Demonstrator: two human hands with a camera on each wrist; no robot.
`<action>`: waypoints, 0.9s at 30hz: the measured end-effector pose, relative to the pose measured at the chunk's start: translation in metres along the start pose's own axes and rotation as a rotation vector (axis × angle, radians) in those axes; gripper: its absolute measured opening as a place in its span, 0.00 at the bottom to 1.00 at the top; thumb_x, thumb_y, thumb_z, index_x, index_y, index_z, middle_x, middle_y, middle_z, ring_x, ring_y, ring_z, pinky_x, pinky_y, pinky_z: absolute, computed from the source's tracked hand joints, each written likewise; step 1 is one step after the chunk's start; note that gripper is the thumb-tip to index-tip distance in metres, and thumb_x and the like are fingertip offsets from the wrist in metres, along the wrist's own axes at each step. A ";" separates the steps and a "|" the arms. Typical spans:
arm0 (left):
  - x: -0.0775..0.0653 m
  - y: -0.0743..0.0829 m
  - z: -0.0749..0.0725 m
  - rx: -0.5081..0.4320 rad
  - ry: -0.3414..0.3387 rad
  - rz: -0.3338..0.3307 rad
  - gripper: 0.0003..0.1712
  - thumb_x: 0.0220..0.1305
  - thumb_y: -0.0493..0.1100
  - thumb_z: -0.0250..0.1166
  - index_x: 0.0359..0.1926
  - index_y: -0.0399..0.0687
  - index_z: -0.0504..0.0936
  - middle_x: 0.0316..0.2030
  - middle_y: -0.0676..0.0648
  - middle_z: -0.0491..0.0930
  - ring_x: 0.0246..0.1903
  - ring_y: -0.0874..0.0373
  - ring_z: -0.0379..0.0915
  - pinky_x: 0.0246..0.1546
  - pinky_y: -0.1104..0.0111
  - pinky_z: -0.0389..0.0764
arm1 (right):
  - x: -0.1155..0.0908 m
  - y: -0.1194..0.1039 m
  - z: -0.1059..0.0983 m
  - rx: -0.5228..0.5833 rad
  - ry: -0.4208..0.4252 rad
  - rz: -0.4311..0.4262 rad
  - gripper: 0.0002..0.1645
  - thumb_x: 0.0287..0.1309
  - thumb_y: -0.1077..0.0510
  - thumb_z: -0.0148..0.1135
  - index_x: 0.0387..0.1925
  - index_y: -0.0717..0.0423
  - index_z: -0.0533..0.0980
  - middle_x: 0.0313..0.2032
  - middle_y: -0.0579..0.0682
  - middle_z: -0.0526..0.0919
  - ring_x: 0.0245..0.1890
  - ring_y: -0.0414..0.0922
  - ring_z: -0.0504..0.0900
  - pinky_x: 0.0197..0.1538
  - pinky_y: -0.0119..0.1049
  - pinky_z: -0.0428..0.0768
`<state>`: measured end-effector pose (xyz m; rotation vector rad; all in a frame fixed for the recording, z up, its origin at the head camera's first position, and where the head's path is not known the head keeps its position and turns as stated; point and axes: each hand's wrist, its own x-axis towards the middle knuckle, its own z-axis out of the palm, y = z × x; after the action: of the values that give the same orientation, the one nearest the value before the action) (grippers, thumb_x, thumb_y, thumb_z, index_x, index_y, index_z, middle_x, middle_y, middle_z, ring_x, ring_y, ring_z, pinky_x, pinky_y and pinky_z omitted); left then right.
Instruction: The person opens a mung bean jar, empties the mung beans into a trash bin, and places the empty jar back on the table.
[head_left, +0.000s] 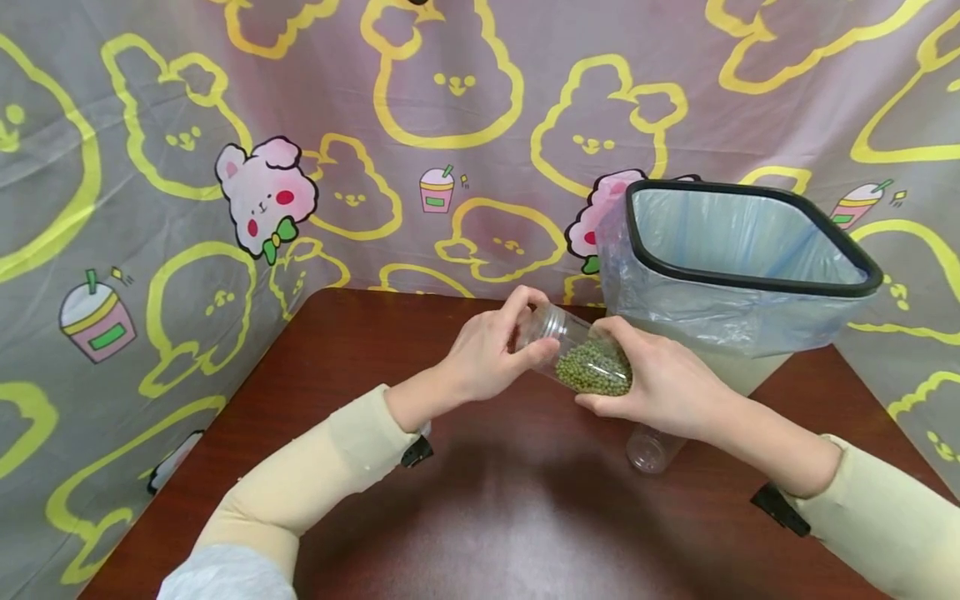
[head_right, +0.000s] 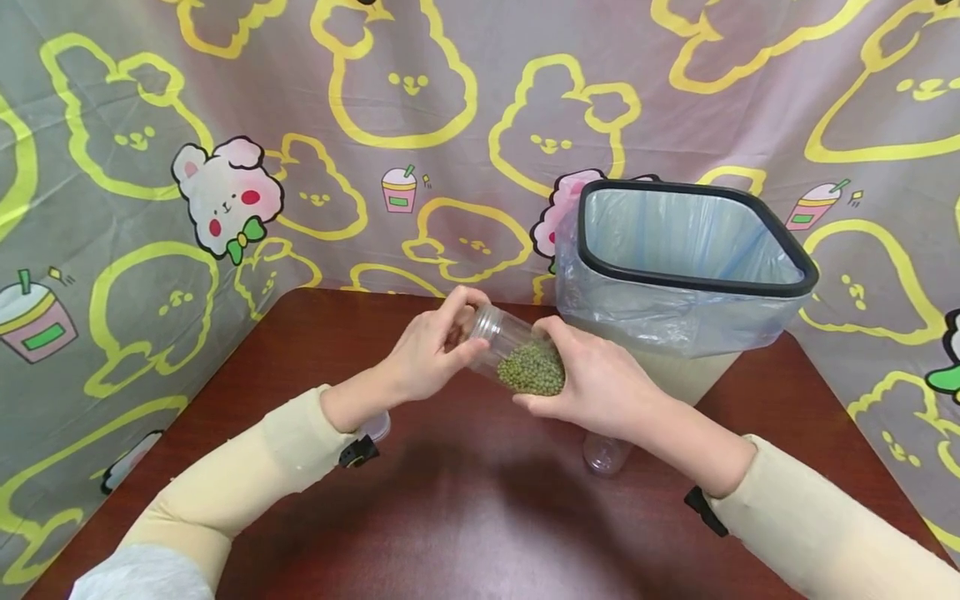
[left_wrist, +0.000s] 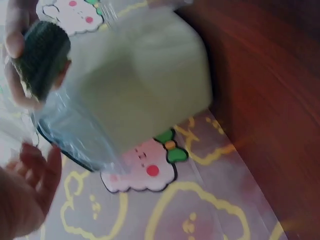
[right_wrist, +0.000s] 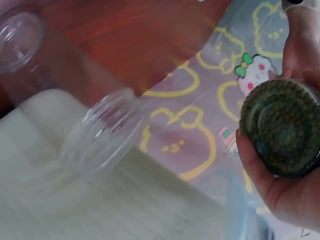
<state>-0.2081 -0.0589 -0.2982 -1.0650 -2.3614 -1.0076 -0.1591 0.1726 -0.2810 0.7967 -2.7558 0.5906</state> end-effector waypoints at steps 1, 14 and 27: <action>0.000 -0.002 -0.001 -0.023 -0.023 0.016 0.47 0.57 0.84 0.35 0.55 0.52 0.67 0.22 0.56 0.68 0.18 0.65 0.62 0.19 0.69 0.64 | 0.001 0.001 -0.001 0.013 -0.011 -0.001 0.40 0.44 0.41 0.76 0.54 0.52 0.68 0.31 0.45 0.77 0.28 0.40 0.76 0.31 0.39 0.75; 0.002 -0.016 -0.010 -0.477 -0.125 0.131 0.36 0.54 0.36 0.73 0.64 0.40 0.71 0.56 0.48 0.74 0.52 0.58 0.72 0.49 0.64 0.77 | 0.002 0.003 -0.001 0.050 -0.035 0.000 0.39 0.45 0.38 0.75 0.53 0.50 0.68 0.32 0.44 0.79 0.29 0.39 0.77 0.32 0.39 0.75; -0.004 -0.007 -0.005 -0.576 -0.091 0.021 0.33 0.55 0.30 0.72 0.62 0.33 0.72 0.56 0.40 0.76 0.55 0.58 0.75 0.54 0.65 0.74 | -0.003 0.001 0.007 -0.021 -0.010 0.070 0.40 0.43 0.38 0.75 0.54 0.49 0.67 0.31 0.46 0.79 0.27 0.42 0.77 0.28 0.40 0.74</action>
<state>-0.2103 -0.0681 -0.3000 -1.3448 -2.1656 -1.7254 -0.1582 0.1718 -0.2890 0.7033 -2.8036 0.5709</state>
